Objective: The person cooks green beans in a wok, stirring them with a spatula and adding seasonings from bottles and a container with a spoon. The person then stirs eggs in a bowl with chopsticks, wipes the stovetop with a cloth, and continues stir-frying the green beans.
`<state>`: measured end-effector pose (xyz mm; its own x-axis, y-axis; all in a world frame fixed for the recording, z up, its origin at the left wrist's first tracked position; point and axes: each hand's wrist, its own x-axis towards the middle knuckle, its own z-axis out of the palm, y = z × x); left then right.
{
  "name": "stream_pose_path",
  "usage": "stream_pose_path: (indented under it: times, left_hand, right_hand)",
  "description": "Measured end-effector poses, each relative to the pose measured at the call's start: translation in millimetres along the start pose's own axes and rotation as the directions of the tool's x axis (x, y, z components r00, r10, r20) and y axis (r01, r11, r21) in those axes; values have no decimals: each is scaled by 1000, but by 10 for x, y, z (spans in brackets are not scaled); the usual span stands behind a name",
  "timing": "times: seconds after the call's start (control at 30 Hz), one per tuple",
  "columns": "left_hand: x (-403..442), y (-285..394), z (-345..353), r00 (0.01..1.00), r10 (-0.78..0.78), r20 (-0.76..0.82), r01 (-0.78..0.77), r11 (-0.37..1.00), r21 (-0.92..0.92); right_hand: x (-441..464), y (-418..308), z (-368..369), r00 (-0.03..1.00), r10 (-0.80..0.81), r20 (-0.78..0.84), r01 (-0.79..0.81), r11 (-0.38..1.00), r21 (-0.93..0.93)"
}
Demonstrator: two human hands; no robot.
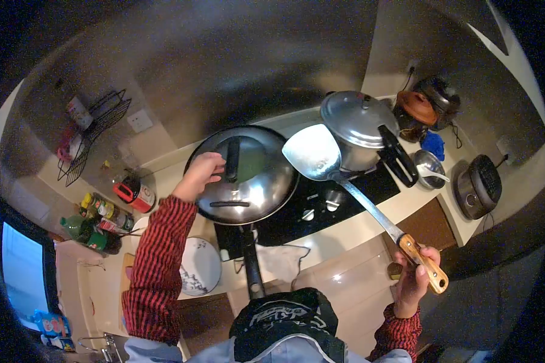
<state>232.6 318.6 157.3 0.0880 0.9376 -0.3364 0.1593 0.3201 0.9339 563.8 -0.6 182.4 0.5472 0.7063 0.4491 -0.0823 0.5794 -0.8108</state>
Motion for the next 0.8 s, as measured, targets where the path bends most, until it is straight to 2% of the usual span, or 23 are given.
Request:
stream_pose_path:
  times: [0.03,0.2,0.23,0.27,0.3,0.33,0.37,0.4,0.47,0.5,0.53,0.6,0.67,0.7,0.73,0.77,0.8]
  left_hand:
    - [93,106,76,997,-53,58,50,998,49]
    - [375,279,389,987,-156,41,149,980,130]
    - [399,277,454,991,-106,-81,127,940,316]
    - [298,346,544,982,-31,-188,122,862,492]
    - [186,420,618,931,4,-364,177,870,461]
    - [304,300,418,930,1,-367,180,870,460]
    - [514,84,32,869,488,83,-429,659,617]
    - [622,-35,-248,435,728,529,-870,189,456]
    - [138,232,-512,500,725,474,-865,447,229]
    - [-15,376,-586,854,493,169,-509,858,72]
    - [-151,492,-659,998,39,-44,-48,971,-232]
    - [-467,591,-908,988,-33,-149,-20,941,-337]
    - [-508,362,-1370,996,42,-84,-79,853,-515]
    - [-588,279,-1531,995,46,-85,-88,797,-597]
    - [-683,195,-1643,995,49,-85,-94,731,-676]
    - [-875,217,-1605,980,87,-177,-186,709,-680]
    - [-911,97,-1730,977,116,-181,-211,672,-710]
  right_hand:
    - [83,-12,-57,1000,-6,14,7,998,-59]
    - [473,-77,-75,1000,-1,-10,-1,967,-254]
    - [545,-97,-116,997,25,71,-5,962,-271]
    - [607,-123,-106,996,35,78,-12,962,-271]
    - [677,-160,-79,991,-10,130,58,928,-369]
    - [737,-208,-43,982,-50,183,130,879,-459]
    - [803,-289,-15,964,-67,259,203,814,-545]
    - [859,-346,20,946,-40,322,214,823,-526]
    - [953,-396,114,852,-29,522,365,749,-553]
    - [1045,-405,263,729,-21,684,501,697,-513]
    - [1122,-386,454,575,2,818,626,643,-442]
    - [1123,-176,755,395,79,915,675,651,-348]
    - [1081,-20,1065,194,220,956,688,664,-293]
    - [1111,67,1233,36,230,973,693,695,-190]
    - [1101,127,1353,-63,267,962,708,691,-145]
    - [1093,166,1487,-142,294,945,712,693,-109]
    - [1079,201,1611,-221,321,921,713,697,-72]
